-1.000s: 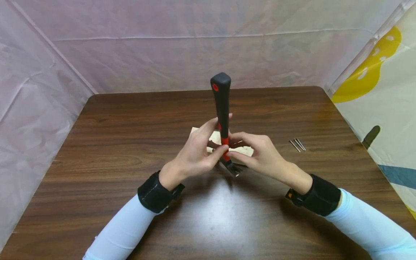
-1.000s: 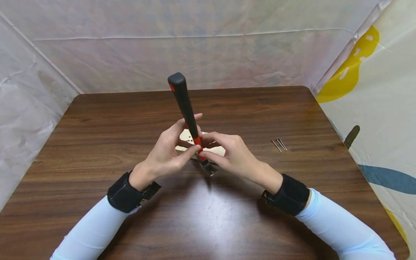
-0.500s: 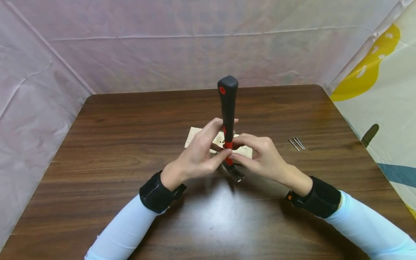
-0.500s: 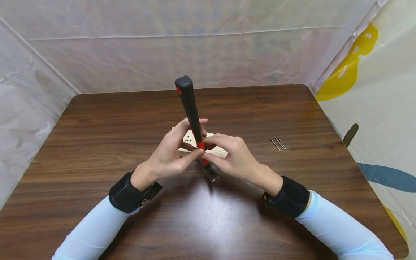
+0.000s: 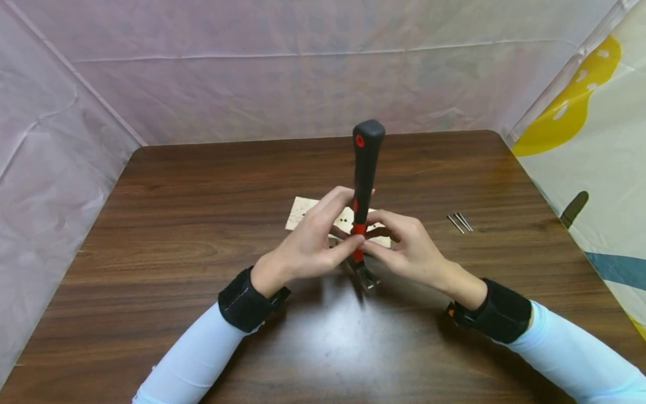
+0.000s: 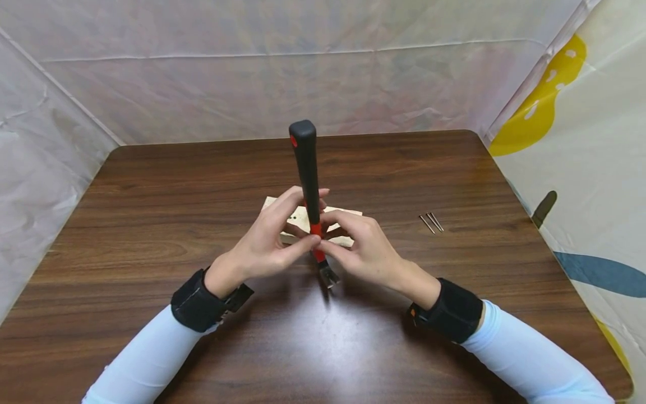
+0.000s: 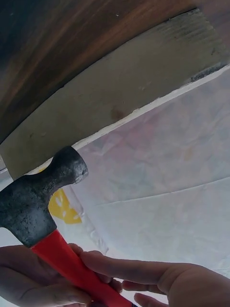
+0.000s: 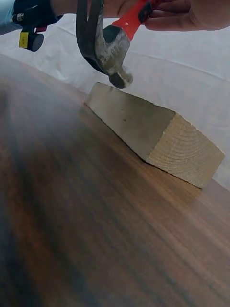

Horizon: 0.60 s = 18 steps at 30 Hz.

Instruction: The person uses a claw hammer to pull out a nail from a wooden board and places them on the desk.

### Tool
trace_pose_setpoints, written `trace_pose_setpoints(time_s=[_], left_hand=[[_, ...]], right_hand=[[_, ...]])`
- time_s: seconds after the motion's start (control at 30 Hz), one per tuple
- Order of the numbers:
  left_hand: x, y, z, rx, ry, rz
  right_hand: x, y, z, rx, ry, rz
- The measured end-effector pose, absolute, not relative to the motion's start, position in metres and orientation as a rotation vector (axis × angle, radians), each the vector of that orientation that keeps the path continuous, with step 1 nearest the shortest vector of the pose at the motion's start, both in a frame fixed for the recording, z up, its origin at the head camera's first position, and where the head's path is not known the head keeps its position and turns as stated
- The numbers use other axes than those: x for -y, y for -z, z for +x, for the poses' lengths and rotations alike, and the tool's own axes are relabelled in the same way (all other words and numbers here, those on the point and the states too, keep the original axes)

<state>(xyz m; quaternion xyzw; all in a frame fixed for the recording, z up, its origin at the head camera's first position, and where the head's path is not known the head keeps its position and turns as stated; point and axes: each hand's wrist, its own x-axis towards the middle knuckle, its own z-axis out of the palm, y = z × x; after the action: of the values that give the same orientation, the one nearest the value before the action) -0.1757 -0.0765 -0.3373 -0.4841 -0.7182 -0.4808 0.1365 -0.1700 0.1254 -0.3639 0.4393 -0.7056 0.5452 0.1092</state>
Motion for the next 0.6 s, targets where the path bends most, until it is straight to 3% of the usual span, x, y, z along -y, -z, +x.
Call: trace_pose_setpoints(time_s=[0.6], left_hand=[[0.101,0.347,-0.185,2.223,1.365,-1.122]], right_hand=[[-0.14,0.355,-0.167,2.152,-1.619,1.09]])
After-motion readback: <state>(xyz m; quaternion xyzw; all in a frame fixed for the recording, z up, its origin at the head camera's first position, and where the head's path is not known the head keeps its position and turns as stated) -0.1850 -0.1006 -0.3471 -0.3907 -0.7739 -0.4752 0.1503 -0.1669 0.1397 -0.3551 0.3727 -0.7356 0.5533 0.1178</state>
